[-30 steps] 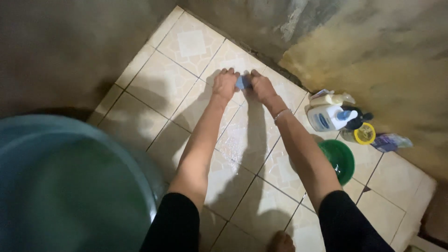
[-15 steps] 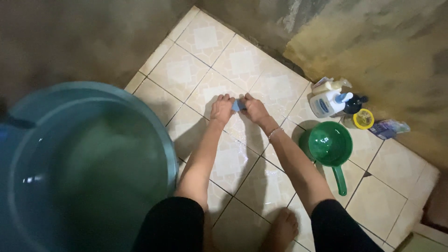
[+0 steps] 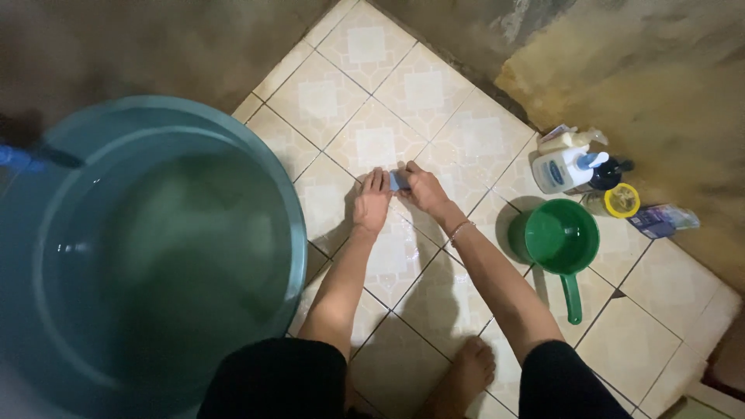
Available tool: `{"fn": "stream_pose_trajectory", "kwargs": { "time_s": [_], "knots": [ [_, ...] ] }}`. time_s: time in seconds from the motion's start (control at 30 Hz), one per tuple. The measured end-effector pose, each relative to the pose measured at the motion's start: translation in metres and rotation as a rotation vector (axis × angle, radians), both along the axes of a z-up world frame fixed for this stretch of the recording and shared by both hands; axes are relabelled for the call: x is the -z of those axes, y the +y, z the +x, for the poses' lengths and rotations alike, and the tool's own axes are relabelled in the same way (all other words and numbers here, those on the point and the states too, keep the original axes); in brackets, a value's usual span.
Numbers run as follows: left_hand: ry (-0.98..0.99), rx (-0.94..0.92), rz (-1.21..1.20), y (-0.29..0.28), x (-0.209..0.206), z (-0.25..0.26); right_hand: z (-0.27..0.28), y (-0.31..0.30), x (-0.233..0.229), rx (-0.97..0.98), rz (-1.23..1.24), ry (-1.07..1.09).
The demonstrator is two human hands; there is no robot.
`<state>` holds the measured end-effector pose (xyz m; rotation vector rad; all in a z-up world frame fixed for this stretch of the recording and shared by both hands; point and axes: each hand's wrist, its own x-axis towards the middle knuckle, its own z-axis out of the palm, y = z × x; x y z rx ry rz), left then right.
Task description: The person scrubs a tiled floor with a blue sponge, moving systematically across the surface. A large water basin and cleaning supplies are visible nearby.
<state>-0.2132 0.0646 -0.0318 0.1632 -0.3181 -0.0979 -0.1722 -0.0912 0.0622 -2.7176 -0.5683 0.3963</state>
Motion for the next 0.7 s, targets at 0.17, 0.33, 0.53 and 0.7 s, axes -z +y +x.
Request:
{"fn": "stream_pose_trajectory", "kwargs": {
  "time_s": [0.17, 0.33, 0.53, 0.7],
  "knots": [
    [-0.245, -0.962, 2.419, -0.01, 0.005, 0.014, 0.009, 0.008, -0.006, 0.034, 0.04, 0.011],
    [-0.573, -1.144, 2.578, 0.012, -0.027, 0.046, 0.044, 0.014, -0.006, 0.034, 0.021, 0.0],
    [-0.556, -1.14, 2.587, 0.016, -0.013, 0.11, 0.107, 0.027, -0.003, 0.065, -0.012, -0.017],
    [-0.57, -1.011, 2.593, 0.03, 0.007, 0.178, 0.164, 0.037, 0.013, 0.071, -0.022, -0.058]
  ]
}}
